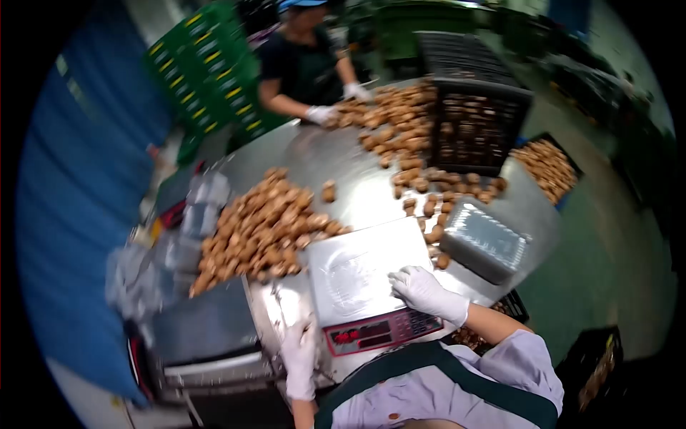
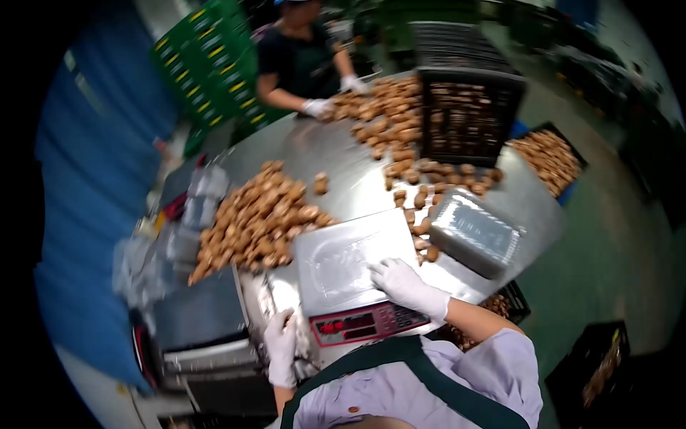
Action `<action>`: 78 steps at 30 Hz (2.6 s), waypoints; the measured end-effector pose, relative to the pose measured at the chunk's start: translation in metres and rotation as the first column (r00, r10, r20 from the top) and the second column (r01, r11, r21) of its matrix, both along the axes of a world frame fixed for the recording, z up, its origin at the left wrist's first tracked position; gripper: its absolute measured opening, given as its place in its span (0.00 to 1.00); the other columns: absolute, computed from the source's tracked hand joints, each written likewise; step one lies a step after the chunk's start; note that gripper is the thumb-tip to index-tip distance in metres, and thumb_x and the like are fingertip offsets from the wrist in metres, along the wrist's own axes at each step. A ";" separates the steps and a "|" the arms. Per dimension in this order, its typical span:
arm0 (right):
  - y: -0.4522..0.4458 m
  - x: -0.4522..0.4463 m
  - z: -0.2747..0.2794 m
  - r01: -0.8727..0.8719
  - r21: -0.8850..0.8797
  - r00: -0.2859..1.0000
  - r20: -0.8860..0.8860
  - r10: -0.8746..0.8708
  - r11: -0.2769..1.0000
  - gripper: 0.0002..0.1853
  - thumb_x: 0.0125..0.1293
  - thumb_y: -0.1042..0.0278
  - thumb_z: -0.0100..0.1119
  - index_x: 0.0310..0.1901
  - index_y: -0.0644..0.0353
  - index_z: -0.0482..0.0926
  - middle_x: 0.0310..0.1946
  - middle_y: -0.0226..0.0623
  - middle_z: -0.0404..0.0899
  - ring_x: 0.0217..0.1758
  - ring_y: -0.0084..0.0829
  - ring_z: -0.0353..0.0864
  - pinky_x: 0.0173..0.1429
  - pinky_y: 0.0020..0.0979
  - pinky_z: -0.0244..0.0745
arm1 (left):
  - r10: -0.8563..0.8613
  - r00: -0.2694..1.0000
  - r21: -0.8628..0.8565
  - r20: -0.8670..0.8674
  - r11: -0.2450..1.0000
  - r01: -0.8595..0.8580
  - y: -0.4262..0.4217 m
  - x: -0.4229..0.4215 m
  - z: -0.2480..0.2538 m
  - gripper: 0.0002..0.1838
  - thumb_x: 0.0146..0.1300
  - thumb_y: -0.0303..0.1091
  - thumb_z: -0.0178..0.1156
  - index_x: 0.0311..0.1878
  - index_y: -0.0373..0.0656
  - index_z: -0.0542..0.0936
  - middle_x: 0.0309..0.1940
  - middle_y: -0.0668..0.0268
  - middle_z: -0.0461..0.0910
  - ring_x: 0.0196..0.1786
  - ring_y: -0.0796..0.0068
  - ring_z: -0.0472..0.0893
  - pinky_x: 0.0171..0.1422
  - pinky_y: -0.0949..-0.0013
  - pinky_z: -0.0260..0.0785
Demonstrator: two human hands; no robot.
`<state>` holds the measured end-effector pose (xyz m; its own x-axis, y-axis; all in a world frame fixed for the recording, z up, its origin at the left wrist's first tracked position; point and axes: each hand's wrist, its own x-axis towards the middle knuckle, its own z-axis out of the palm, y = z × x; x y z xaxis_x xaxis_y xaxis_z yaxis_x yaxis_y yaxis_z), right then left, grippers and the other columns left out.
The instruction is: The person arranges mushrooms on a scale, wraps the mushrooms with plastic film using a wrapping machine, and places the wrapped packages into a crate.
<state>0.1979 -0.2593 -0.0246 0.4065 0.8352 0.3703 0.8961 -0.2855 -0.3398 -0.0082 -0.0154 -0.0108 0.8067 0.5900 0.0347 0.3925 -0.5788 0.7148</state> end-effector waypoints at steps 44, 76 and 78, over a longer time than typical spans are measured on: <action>0.315 0.168 -0.047 -0.145 0.070 0.299 -0.948 0.111 0.987 0.31 0.62 0.52 0.62 0.63 0.57 0.68 0.59 0.43 0.71 0.62 0.33 0.69 0.66 0.31 0.64 | 0.722 0.691 -0.960 0.022 -0.179 0.217 0.130 0.230 -0.090 0.28 0.59 0.54 0.58 0.59 0.53 0.70 0.58 0.60 0.69 0.58 0.53 0.69 0.61 0.40 0.62; 0.011 0.029 -0.008 0.296 0.246 0.930 -0.293 -0.220 0.923 0.22 0.51 0.66 0.68 0.50 0.58 0.79 0.51 0.43 0.78 0.56 0.43 0.72 0.61 0.38 0.68 | -0.227 0.908 -0.078 0.352 0.960 0.270 -0.025 0.104 -0.028 0.43 0.42 0.35 0.75 0.64 0.40 0.68 0.59 0.55 0.72 0.66 0.56 0.68 0.67 0.62 0.63; 0.006 0.029 -0.006 0.322 0.248 0.921 -0.306 -0.242 0.914 0.22 0.51 0.66 0.68 0.50 0.59 0.78 0.52 0.43 0.78 0.56 0.43 0.72 0.61 0.38 0.68 | -0.224 0.910 -0.095 0.350 0.958 0.272 -0.024 0.099 -0.023 0.46 0.39 0.34 0.77 0.65 0.41 0.67 0.60 0.53 0.70 0.65 0.54 0.68 0.67 0.60 0.63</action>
<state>0.2270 -0.2531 -0.0306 0.7247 0.5436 0.4233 0.6586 -0.3661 -0.6574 0.0910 -0.0390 -0.0334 0.8834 0.3907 0.2587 -0.0250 -0.5121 0.8586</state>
